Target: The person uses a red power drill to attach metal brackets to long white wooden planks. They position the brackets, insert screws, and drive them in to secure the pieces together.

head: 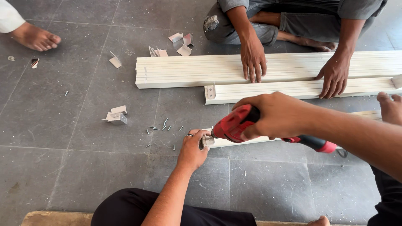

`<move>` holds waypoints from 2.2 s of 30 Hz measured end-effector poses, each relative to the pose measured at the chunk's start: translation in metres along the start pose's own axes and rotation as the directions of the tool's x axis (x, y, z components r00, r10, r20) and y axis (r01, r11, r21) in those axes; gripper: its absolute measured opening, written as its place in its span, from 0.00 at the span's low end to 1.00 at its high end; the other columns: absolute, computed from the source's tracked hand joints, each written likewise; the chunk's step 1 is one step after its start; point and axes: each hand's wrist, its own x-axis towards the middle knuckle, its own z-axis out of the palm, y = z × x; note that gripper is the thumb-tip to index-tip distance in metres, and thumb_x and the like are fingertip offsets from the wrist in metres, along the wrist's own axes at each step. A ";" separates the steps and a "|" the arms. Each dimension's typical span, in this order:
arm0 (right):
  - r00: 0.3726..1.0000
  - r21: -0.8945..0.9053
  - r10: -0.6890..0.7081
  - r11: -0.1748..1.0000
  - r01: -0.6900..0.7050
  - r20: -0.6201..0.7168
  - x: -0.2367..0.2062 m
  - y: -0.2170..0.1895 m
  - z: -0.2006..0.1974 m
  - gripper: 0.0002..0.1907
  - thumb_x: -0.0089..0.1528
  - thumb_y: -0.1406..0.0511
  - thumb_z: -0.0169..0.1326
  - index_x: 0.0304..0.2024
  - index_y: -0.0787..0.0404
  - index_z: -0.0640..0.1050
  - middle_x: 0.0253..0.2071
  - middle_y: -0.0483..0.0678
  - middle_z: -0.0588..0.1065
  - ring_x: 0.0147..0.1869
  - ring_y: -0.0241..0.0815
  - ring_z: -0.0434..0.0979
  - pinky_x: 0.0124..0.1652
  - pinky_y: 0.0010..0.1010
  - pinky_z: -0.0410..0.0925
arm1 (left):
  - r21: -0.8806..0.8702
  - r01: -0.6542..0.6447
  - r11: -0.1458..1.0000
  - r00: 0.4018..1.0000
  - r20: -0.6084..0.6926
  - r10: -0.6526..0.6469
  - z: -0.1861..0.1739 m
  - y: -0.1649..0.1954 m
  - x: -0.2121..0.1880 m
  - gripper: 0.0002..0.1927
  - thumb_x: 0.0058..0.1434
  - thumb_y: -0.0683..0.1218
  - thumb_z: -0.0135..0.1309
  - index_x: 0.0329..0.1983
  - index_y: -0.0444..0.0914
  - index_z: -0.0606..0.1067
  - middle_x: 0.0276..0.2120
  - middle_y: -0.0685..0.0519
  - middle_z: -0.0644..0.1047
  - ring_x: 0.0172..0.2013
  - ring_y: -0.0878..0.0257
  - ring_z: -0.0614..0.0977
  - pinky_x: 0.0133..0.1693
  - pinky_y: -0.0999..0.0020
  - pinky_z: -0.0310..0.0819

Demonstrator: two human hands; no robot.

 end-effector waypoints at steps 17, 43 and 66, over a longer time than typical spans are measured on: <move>0.999 -0.209 -0.038 0.977 0.044 0.034 0.016 -0.042 0.010 0.37 0.49 0.53 0.61 0.62 0.44 0.73 0.39 0.51 0.83 0.38 0.48 0.85 0.43 0.39 0.78 | 0.144 0.100 0.984 0.989 0.092 -0.114 -0.001 0.003 0.002 0.23 0.54 0.45 0.66 0.54 0.46 0.75 0.61 0.57 0.69 0.63 0.54 0.71 0.60 0.57 0.70; 0.979 -0.328 -0.193 0.923 0.201 0.059 0.023 -0.033 0.016 0.38 0.47 0.55 0.62 0.62 0.49 0.73 0.46 0.52 0.81 0.49 0.50 0.84 0.50 0.41 0.76 | 0.197 0.035 0.980 0.992 0.116 -0.059 0.004 0.008 0.019 0.28 0.47 0.54 0.72 0.53 0.50 0.80 0.63 0.66 0.72 0.61 0.60 0.71 0.63 0.59 0.66; 0.976 -0.410 -0.211 0.887 0.213 0.051 0.015 -0.036 0.022 0.36 0.49 0.56 0.62 0.62 0.50 0.74 0.44 0.52 0.82 0.48 0.49 0.84 0.52 0.40 0.76 | 0.277 0.082 0.957 0.980 0.152 -0.128 0.002 0.016 0.018 0.30 0.46 0.58 0.70 0.54 0.54 0.79 0.63 0.69 0.71 0.62 0.64 0.69 0.66 0.58 0.60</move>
